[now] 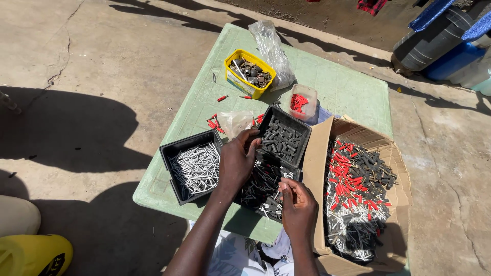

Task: Assembling plastic cable clips by inserting metal nails into them manually

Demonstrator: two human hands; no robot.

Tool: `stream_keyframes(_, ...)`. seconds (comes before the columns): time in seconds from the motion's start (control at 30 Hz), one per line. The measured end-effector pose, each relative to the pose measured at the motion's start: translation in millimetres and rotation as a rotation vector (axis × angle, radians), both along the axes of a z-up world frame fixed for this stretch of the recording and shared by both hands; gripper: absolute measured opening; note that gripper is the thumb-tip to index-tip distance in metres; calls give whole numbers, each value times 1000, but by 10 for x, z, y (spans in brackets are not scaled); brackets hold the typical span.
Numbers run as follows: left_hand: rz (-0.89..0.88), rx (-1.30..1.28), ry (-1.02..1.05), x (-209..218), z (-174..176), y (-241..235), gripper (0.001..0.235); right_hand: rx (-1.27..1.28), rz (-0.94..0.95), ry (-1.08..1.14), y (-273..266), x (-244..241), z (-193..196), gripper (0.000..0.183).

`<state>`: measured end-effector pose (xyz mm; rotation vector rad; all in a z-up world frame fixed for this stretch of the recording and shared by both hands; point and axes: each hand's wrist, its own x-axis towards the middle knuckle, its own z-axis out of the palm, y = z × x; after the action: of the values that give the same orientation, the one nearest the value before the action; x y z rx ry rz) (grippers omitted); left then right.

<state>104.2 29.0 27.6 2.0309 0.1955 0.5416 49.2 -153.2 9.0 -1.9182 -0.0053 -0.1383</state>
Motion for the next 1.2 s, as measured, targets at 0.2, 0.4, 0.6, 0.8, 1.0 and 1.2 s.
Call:
stream_keyframes(0.2, 85, -324, 56, -594, -42, -21, 16, -451, 281, -212, 175, 634, -378, 21)
stream_keyframes(0.4, 105, -267, 97, -958, -144, -53, 19, -894, 344, -352, 355, 784, -683, 31)
stream_keyframes(0.6, 124, -339, 126, -985, -219, -30, 19, -910, 290, -321, 373, 771, -776, 50)
stream_keyframes(0.8, 111, -271, 138, -1012, -150, -26, 27, -992, 320, -32, 436, 830, -735, 22)
stream_keyframes(1.0, 92, -294, 137, -1026, -152, -40, 24, -931, 327, -218, 313, 669, -726, 27)
stream_keyframes(1.2, 58, -280, 153, -1005, -148, -160, 25, -665, 309, -370, 207, 572, -576, 12)
